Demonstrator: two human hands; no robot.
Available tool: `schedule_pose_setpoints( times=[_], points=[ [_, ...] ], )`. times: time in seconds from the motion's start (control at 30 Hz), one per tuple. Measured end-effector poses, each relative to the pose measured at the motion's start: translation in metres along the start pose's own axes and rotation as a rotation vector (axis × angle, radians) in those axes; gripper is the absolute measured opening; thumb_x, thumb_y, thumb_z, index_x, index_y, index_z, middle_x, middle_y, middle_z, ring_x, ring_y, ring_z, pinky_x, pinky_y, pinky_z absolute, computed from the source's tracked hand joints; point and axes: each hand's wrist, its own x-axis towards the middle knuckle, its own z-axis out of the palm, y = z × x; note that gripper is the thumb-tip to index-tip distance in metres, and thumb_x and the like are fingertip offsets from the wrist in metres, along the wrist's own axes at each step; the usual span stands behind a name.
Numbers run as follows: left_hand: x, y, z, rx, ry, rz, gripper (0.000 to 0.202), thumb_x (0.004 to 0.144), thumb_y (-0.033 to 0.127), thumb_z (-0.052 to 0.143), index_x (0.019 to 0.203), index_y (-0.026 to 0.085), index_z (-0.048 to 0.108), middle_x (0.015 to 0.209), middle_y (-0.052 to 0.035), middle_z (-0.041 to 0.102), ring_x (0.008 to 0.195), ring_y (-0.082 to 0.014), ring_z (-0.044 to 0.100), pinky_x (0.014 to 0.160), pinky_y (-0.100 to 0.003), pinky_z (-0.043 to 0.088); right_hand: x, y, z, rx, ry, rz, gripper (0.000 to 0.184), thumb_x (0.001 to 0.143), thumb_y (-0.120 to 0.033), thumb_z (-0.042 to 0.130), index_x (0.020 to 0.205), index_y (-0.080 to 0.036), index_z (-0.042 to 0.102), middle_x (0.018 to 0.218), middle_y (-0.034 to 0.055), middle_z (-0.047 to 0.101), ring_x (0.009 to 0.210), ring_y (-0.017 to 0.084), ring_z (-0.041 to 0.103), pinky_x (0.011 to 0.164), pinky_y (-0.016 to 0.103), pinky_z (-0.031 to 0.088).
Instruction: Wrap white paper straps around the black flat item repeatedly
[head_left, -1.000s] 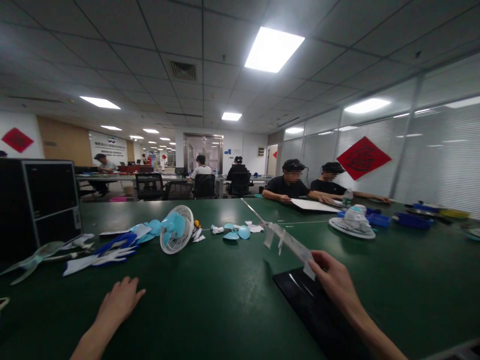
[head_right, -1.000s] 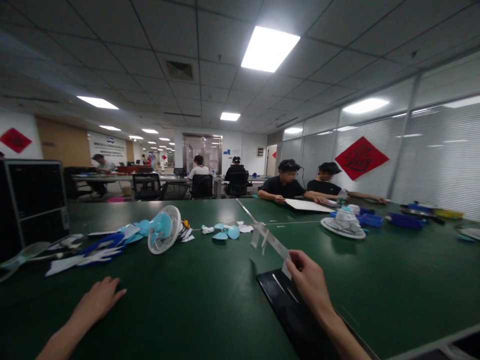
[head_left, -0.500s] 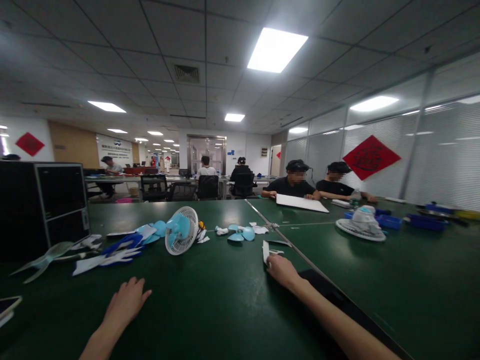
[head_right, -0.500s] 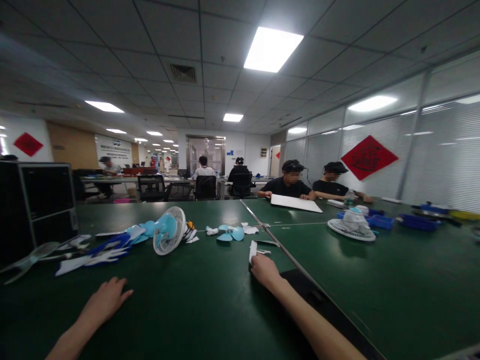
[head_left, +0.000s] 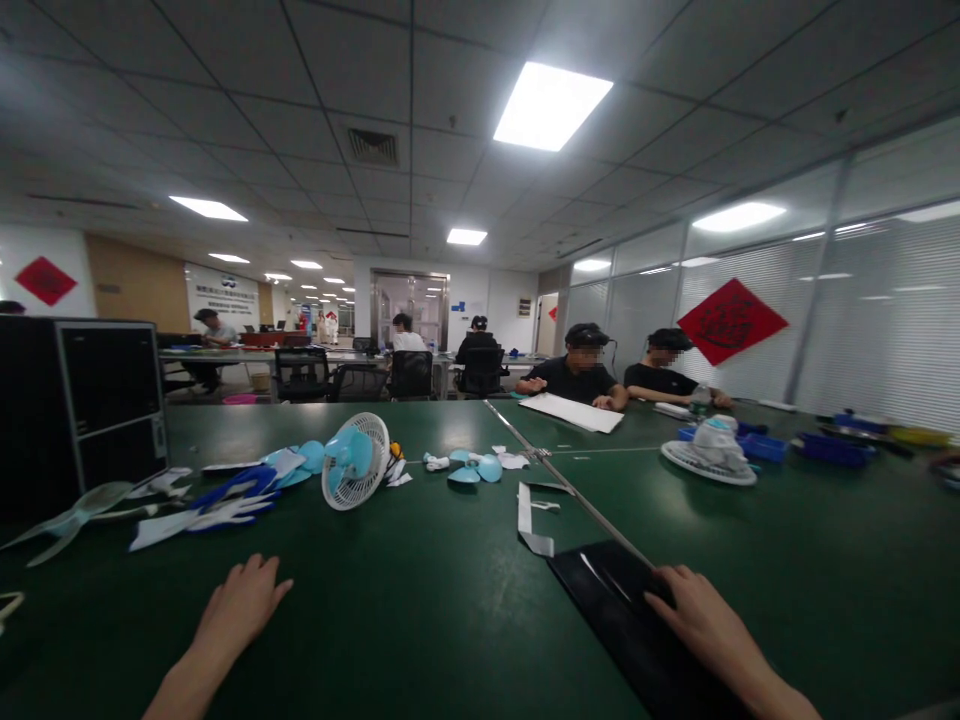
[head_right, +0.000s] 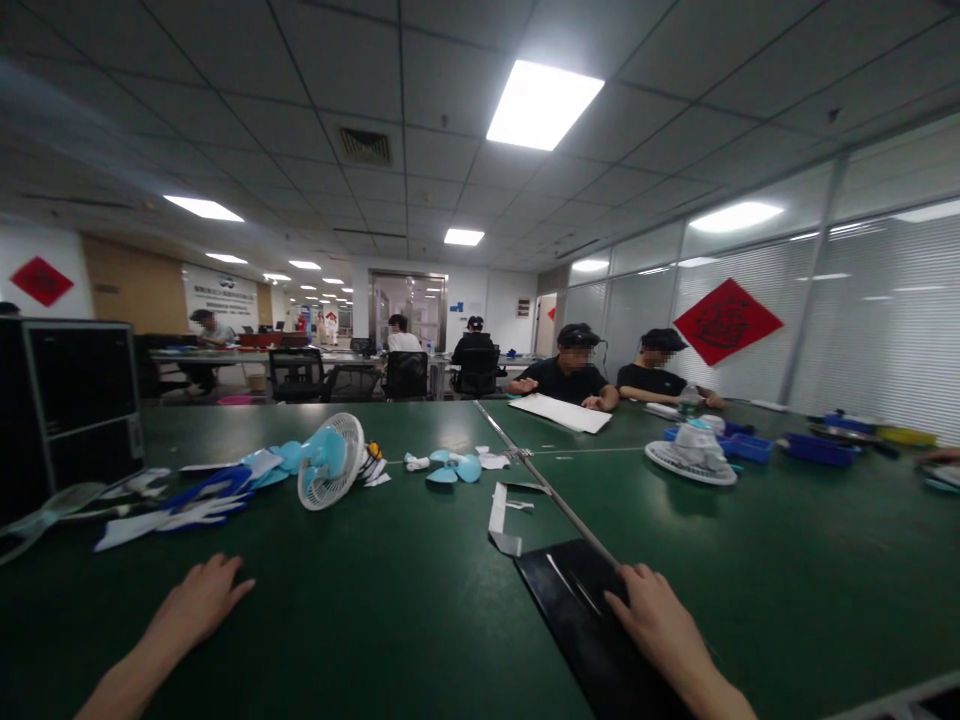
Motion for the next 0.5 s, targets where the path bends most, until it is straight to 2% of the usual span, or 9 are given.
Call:
schedule_pose_setpoints(
  times=[0.2,0.33,0.43,0.5],
  points=[
    [0.0,0.002,-0.003,0.041,-0.024,-0.013,0.063,0.079,0.046,0.045,0.13,0.01,0.052,0.136,-0.019,0.049,0.12,-0.0324,0.048,0.092,-0.045,0.044,-0.011,0.0,-0.005,0.046,-0.034,0.055,0.028,0.082,-0.036,0.046,0.089,-0.018,0.066,0.091,0.0112,0.07,0.086,0.027,0.063,0.075,0.036,0.047],
    [-0.001,0.003,0.0,0.073,0.006,0.002,0.06,0.08,0.045,0.043,0.127,0.01,0.054,0.132,-0.0196,0.051,0.117,-0.0323,0.05,0.091,-0.044,0.045,-0.033,-0.009,-0.005,0.039,-0.092,0.057,0.025,0.082,-0.039,0.047,0.081,-0.02,0.064,0.083,0.0093,0.069,0.077,0.025,0.063,0.069,0.035,0.046],
    [-0.002,0.004,0.002,0.074,0.048,0.013,0.056,0.081,0.044,0.041,0.123,0.011,0.057,0.126,-0.0189,0.055,0.113,-0.0321,0.052,0.088,-0.044,0.046,-0.052,-0.027,-0.004,0.063,-0.107,0.021,0.024,0.082,-0.039,0.048,0.082,-0.021,0.064,0.083,0.0084,0.068,0.077,0.024,0.063,0.071,0.034,0.045],
    [-0.002,0.005,0.002,0.068,0.054,0.005,0.057,0.08,0.044,0.042,0.123,0.011,0.058,0.126,-0.0187,0.054,0.113,-0.0324,0.052,0.088,-0.045,0.045,-0.057,-0.049,-0.002,0.092,-0.124,-0.041,0.024,0.083,-0.037,0.048,0.085,-0.021,0.065,0.086,0.0081,0.068,0.08,0.023,0.062,0.073,0.033,0.045]
  ],
)
